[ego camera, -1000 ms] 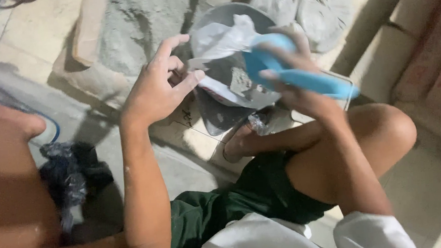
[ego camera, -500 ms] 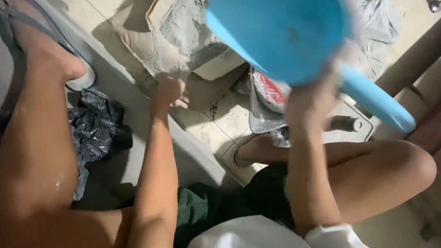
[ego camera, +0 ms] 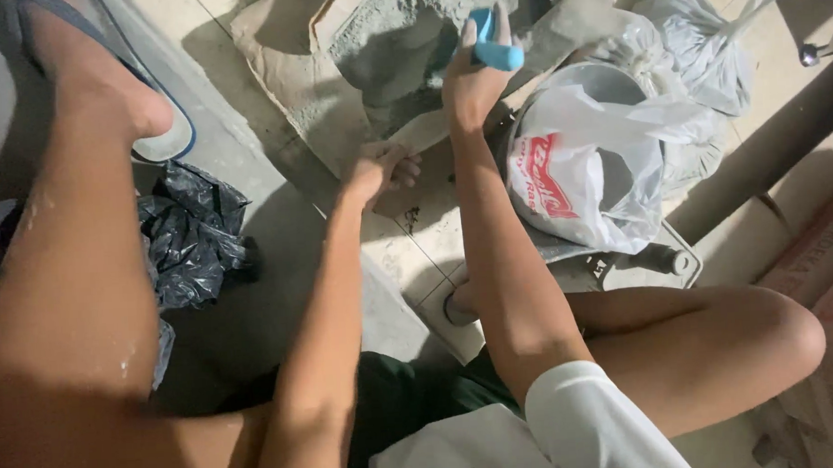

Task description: Scooping cement powder from a large bag into a smaller plastic bag using a hand scoop.

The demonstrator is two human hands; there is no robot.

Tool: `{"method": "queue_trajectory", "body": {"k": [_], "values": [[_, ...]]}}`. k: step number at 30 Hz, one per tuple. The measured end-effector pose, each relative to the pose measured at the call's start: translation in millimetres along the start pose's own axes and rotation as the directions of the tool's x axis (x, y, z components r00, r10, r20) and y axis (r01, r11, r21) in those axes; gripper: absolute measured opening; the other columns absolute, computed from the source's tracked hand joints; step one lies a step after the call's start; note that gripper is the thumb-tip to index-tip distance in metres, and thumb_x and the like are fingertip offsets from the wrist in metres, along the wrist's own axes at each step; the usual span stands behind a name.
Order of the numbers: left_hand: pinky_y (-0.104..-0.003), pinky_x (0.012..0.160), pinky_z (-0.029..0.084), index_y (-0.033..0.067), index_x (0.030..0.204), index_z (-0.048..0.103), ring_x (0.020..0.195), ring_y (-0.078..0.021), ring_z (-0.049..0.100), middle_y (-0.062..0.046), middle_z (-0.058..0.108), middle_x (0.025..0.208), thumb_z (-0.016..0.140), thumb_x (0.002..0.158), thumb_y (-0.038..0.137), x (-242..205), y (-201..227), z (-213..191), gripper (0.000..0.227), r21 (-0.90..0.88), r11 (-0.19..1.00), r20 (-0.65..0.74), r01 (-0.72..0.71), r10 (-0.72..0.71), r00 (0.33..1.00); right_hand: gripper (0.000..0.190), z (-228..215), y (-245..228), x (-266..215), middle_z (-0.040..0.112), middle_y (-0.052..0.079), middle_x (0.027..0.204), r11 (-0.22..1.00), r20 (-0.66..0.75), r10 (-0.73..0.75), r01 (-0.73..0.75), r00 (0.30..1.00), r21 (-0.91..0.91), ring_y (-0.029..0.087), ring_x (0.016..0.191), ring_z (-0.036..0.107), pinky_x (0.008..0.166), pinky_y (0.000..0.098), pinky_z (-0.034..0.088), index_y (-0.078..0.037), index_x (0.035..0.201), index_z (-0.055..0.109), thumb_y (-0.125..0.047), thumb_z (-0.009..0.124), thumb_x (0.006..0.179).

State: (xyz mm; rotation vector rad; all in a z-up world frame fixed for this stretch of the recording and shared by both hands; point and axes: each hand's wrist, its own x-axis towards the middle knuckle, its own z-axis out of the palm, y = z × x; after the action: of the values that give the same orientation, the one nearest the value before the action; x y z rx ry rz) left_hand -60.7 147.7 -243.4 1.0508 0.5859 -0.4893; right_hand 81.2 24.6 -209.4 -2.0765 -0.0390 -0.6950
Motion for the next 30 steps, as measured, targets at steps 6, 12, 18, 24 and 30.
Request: {"method": "queue_trajectory", "body": {"k": [6, 12, 18, 24, 30], "values": [[-0.024, 0.057, 0.049, -0.0016, 0.096, 0.073, 0.061, -0.0143, 0.064, -0.009, 0.072, 0.077, 0.057, 0.105, 0.012, 4, -9, -9, 0.022, 0.017, 0.995, 0.09, -0.096, 0.094, 0.992, 0.047, 28, 63, -28, 0.061, 0.013, 0.127, 0.982, 0.047, 0.179, -0.181, 0.983, 0.044, 0.028, 0.113, 0.063, 0.1, 0.0396, 0.052, -0.012, 0.143, 0.056, -0.03, 0.065, 0.101], [-0.021, 0.051, 0.043, 0.0021, 0.096, 0.073, 0.058, -0.012, 0.063, -0.006, 0.074, 0.078, 0.063, 0.101, 0.025, -4, 2, -8, 0.026, 0.115, 0.993, 0.044, -0.001, -0.004, 0.999, 0.051, 9, 51, -35, 0.059, 0.014, 0.148, 0.825, 0.186, 0.483, -0.516, 0.856, 0.231, 0.029, 0.127, 0.065, 0.107, 0.0397, 0.054, -0.024, 0.15, 0.048, -0.041, 0.056, 0.103], [-0.022, 0.051, 0.042, 0.0023, 0.099, 0.075, 0.057, -0.0127, 0.065, -0.006, 0.073, 0.078, 0.062, 0.102, 0.026, -7, 9, -7, 0.027, 0.152, 0.988, 0.035, 0.006, -0.012, 0.999, 0.051, -4, 9, -38, 0.063, 0.013, 0.145, 0.883, 0.15, 0.386, -0.411, 0.91, 0.227, 0.025, 0.121, 0.067, 0.105, 0.0351, 0.053, -0.016, 0.148, 0.051, -0.04, 0.056, 0.104], [-0.023, 0.048, 0.04, 0.0023, 0.095, 0.075, 0.054, -0.0115, 0.061, -0.005, 0.073, 0.076, 0.061, 0.102, 0.023, -12, 14, -11, 0.026, 0.21, 0.978, -0.019, 0.001, 0.003, 1.0, 0.045, -7, -15, -36, 0.073, 0.008, 0.129, 0.851, 0.17, 0.419, -0.451, 0.892, 0.27, 0.018, 0.107, 0.071, 0.093, 0.0296, 0.057, -0.018, 0.146, 0.056, -0.035, 0.056, 0.105], [-0.023, 0.05, 0.039, 0.0027, 0.097, 0.075, 0.057, -0.0115, 0.062, -0.005, 0.074, 0.081, 0.057, 0.104, 0.021, -15, 18, -14, 0.026, 0.21, 0.978, -0.025, 0.008, -0.003, 1.0, 0.046, -9, -3, -32, 0.067, 0.011, 0.127, 0.804, 0.218, 0.38, -0.438, 0.899, 0.403, 0.017, 0.1, 0.065, 0.09, 0.0306, 0.055, -0.016, 0.149, 0.053, -0.035, 0.055, 0.107]]}}
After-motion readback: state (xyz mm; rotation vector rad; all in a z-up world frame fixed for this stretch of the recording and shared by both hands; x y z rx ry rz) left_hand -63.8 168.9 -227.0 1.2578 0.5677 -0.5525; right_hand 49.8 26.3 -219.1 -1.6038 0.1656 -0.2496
